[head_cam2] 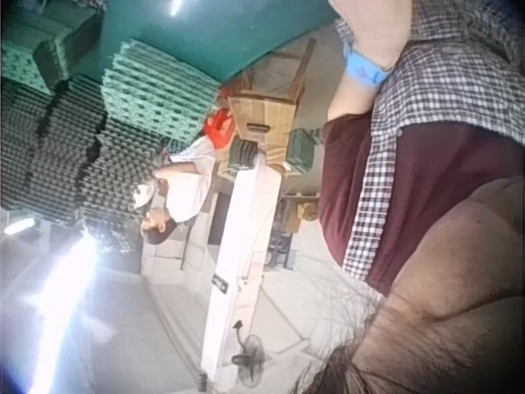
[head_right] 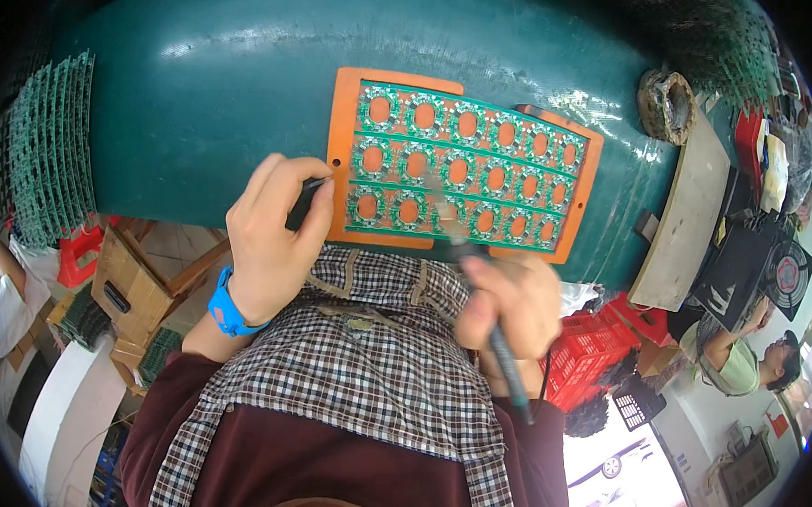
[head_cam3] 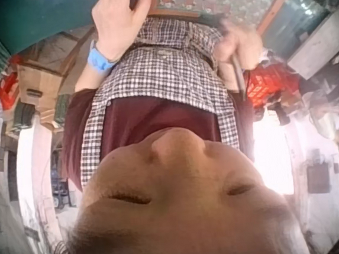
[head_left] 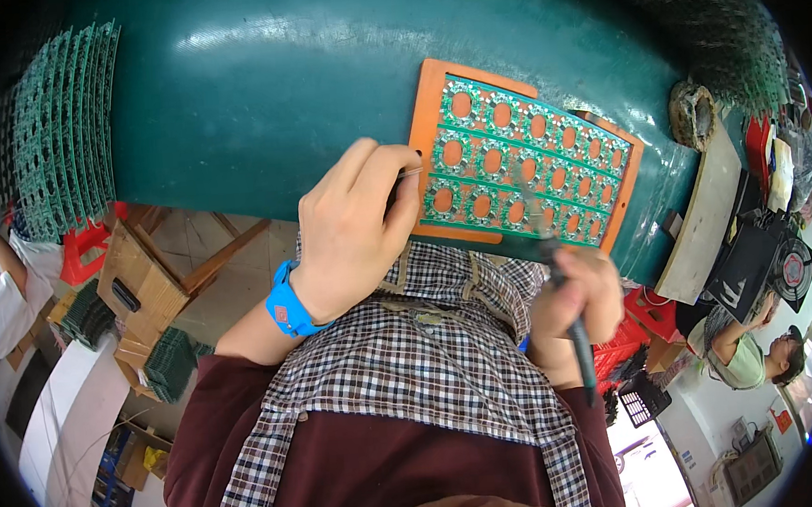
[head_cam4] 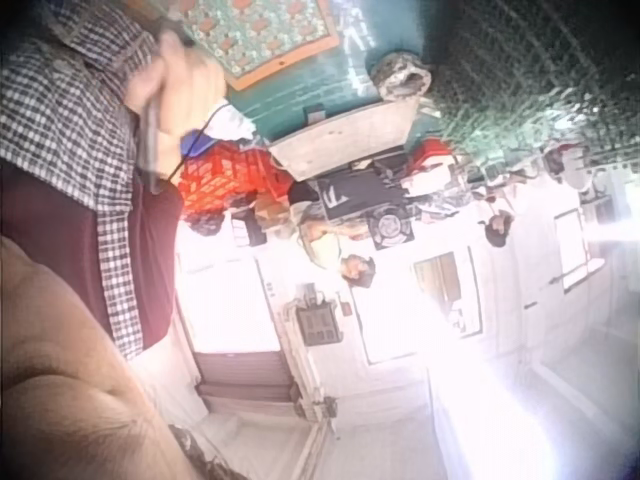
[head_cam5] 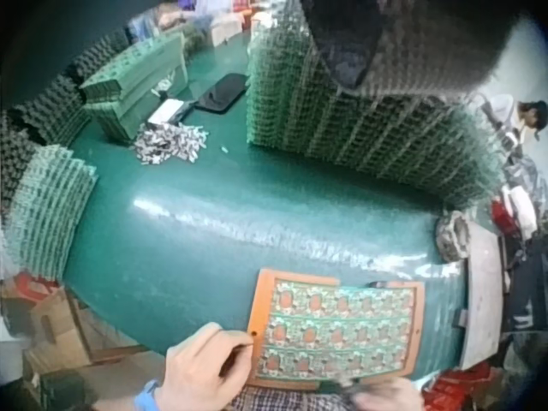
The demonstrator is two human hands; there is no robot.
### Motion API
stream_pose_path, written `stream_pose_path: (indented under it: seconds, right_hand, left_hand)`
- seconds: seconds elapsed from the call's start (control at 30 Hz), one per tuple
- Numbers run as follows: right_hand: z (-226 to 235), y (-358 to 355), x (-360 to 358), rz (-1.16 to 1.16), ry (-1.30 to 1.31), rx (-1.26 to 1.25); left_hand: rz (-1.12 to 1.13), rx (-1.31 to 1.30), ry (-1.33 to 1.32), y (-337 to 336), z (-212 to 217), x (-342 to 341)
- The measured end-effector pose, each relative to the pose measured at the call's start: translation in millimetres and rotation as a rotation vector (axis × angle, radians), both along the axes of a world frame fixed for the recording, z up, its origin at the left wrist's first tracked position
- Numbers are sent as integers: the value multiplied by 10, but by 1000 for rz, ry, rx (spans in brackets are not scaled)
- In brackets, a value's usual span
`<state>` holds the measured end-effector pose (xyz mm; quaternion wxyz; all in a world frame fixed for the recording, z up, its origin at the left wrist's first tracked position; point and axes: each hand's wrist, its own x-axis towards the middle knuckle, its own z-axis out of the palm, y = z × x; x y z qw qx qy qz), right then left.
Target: The person places circuit board panels into a jig and solders components onto the boards using a soldering iron.
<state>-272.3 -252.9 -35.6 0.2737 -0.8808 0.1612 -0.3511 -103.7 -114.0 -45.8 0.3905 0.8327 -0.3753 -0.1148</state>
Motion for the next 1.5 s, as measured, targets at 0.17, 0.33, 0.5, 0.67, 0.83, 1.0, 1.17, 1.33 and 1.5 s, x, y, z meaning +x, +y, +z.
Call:
stream_pose_path:
  seconds: [0.17, 0.33, 0.5, 0.67, 0.83, 1.0, 1.17, 1.33, 1.5]
  right_hand:
    - [118, -662, -216, -504, -111, -204]
    - [-175, -1420, -290, -513, 133, -581]
    - [-210, -1340, -461, -615, 76, -40]
    - [859, -1703, -315, -588, -131, 202]
    - [967, -2845, 385, -486, -118, -164]
    - [689, -3358, 813, -520, -41, -35]
    - [775, -3183, 1214, -291, -125, 590]
    - [675, -3512, 811, -411, -541, 743]
    - [1456, -2746, 384, -319, -663, 532]
  left_hand:
    - [-119, 1, 52, -17, 11, -153]
    - [-60, 159, -157, -108, -10, -297]
    - [-19, 187, -268, -141, -12, -335]
    - [36, 315, -325, -36, 12, -322]
    - [22, 229, -438, -81, 79, -305]
    - [-20, 65, 262, -83, 533, -156]
    - [66, -306, 847, 163, 437, -55]
    - [84, -379, 1186, 127, 210, -86]
    - [32, -423, 1460, 253, -32, 31]
